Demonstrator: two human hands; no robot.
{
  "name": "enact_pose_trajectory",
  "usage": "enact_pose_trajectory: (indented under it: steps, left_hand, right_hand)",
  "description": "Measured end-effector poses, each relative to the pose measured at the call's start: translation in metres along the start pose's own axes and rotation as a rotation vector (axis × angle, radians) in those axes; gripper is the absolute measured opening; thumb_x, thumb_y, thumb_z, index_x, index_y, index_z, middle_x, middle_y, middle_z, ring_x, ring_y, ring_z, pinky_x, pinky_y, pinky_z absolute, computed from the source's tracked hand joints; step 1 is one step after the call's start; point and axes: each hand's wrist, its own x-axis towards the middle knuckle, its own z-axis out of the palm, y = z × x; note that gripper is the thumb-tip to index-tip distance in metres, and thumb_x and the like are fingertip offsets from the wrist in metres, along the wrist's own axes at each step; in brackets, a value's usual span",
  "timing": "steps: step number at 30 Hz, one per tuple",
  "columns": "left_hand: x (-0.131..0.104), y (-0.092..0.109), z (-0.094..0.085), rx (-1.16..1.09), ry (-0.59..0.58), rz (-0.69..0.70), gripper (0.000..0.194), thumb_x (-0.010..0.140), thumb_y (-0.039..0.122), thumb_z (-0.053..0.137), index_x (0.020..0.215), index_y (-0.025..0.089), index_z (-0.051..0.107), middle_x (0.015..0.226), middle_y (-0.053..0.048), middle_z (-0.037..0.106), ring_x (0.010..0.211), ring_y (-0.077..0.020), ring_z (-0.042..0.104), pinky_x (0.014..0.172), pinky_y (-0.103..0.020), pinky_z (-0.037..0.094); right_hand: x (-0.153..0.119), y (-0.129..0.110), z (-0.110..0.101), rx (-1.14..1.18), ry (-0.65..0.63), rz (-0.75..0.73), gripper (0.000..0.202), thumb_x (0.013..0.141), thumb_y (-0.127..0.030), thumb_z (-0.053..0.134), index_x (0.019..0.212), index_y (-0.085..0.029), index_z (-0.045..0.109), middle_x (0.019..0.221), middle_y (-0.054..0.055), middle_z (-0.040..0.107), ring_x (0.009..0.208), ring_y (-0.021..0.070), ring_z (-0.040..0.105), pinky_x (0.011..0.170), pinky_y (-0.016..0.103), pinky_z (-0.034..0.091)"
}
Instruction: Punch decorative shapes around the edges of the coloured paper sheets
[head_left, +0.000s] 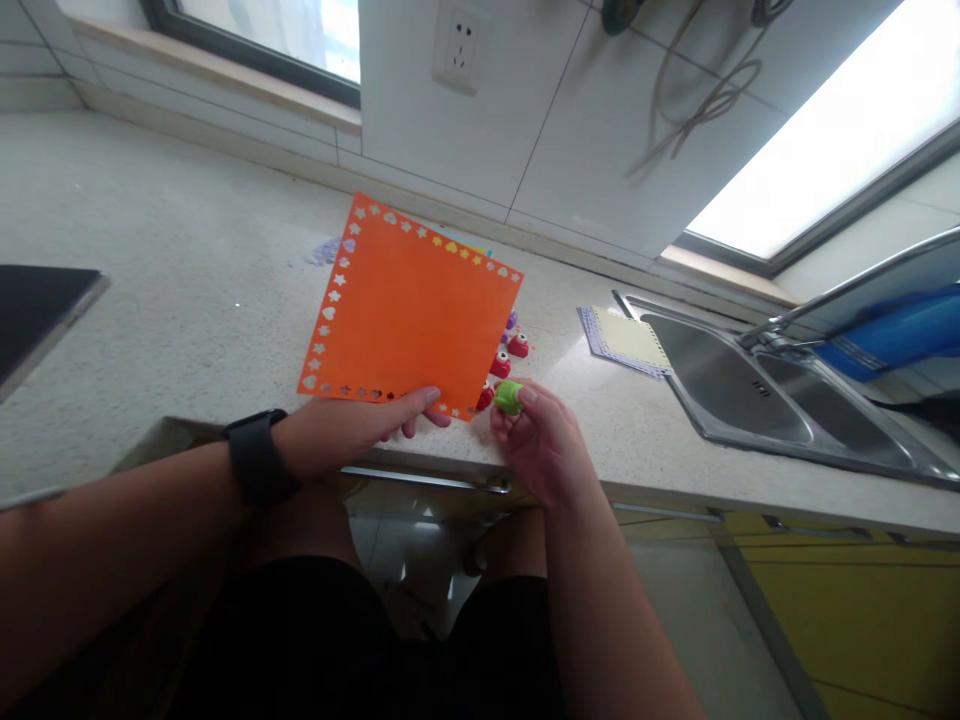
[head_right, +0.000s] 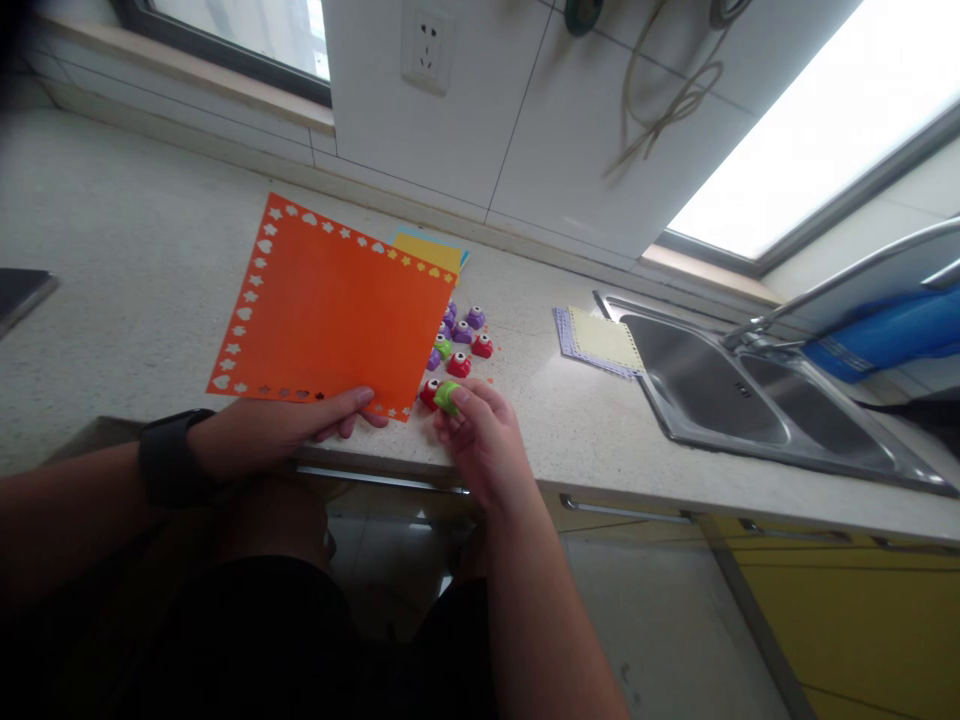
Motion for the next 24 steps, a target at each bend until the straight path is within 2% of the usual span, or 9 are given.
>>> enact_pose_trajectory:
  steps: [4,7,11,14,18,21,24]
  left_hand:
    - [0.001,-0.001,0.0,-0.012,-0.006,-0.032,0.055,0.091,0.066,0.047,0.085,0.023,0.08,0.067,0.0,0.061,0.056,-0.0141,0.048,0.059,-0.026,0.044]
    - [0.003,-0.003,0.0,-0.027,-0.013,-0.055,0.054,0.091,0.066,0.048,0.086,0.022,0.079,0.067,0.001,0.061,0.056,-0.0136,0.048,0.059,-0.026,0.044]
    - [0.006,-0.003,-0.002,-0.081,-0.007,-0.068,0.047,0.091,0.06,0.053,0.08,0.019,0.074,0.067,0.001,0.062,0.055,-0.0131,0.048,0.056,-0.026,0.044]
    - [0.008,-0.002,-0.005,-0.084,0.008,-0.065,0.045,0.09,0.054,0.053,0.063,0.02,0.064,0.056,0.002,0.057,0.053,-0.015,0.052,0.06,-0.028,0.046]
    - [0.011,-0.004,-0.012,-0.005,-0.041,-0.039,0.053,0.091,0.049,0.049,0.045,0.023,0.053,0.05,-0.002,0.057,0.072,-0.0228,0.066,0.077,-0.033,0.049]
    - [0.013,-0.005,-0.017,0.029,-0.06,-0.056,0.055,0.091,0.049,0.046,0.044,0.023,0.056,0.056,-0.005,0.063,0.08,-0.0246,0.068,0.083,-0.034,0.049]
    - [0.014,-0.005,-0.02,0.031,-0.086,-0.088,0.055,0.091,0.049,0.045,0.044,0.022,0.057,0.058,-0.006,0.064,0.081,-0.0245,0.068,0.086,-0.035,0.049]
  right_hand:
    - [0.001,-0.003,-0.002,-0.063,0.06,-0.042,0.019,0.076,-0.035,0.079,0.082,-0.019,0.07,0.076,0.001,0.064,0.062,0.0123,0.056,0.052,0.024,0.04]
    - [0.003,-0.007,-0.013,-0.219,0.104,-0.082,0.022,0.078,-0.038,0.078,0.087,-0.019,0.071,0.075,0.0,0.063,0.062,0.0122,0.053,0.056,0.026,0.041]
    - [0.008,-0.017,-0.038,-0.671,0.244,-0.204,0.031,0.081,-0.045,0.074,0.097,-0.019,0.073,0.079,0.002,0.066,0.066,0.0148,0.054,0.063,0.03,0.042]
    - [0.011,-0.024,-0.052,-1.01,0.326,-0.223,0.036,0.084,-0.049,0.068,0.101,-0.018,0.075,0.077,0.004,0.068,0.065,0.0178,0.055,0.063,0.033,0.042]
    - [0.014,-0.024,-0.055,-1.207,0.323,-0.227,0.036,0.086,-0.048,0.063,0.099,-0.018,0.076,0.079,0.007,0.071,0.066,0.0207,0.058,0.066,0.036,0.044]
    - [0.017,-0.019,-0.054,-1.334,0.295,-0.279,0.033,0.086,-0.045,0.061,0.096,-0.019,0.077,0.092,0.011,0.073,0.076,0.0242,0.061,0.073,0.039,0.046]
    - [0.02,-0.016,-0.054,-1.419,0.294,-0.302,0.033,0.089,-0.045,0.058,0.098,-0.02,0.079,0.096,0.012,0.073,0.085,0.0276,0.062,0.08,0.043,0.046]
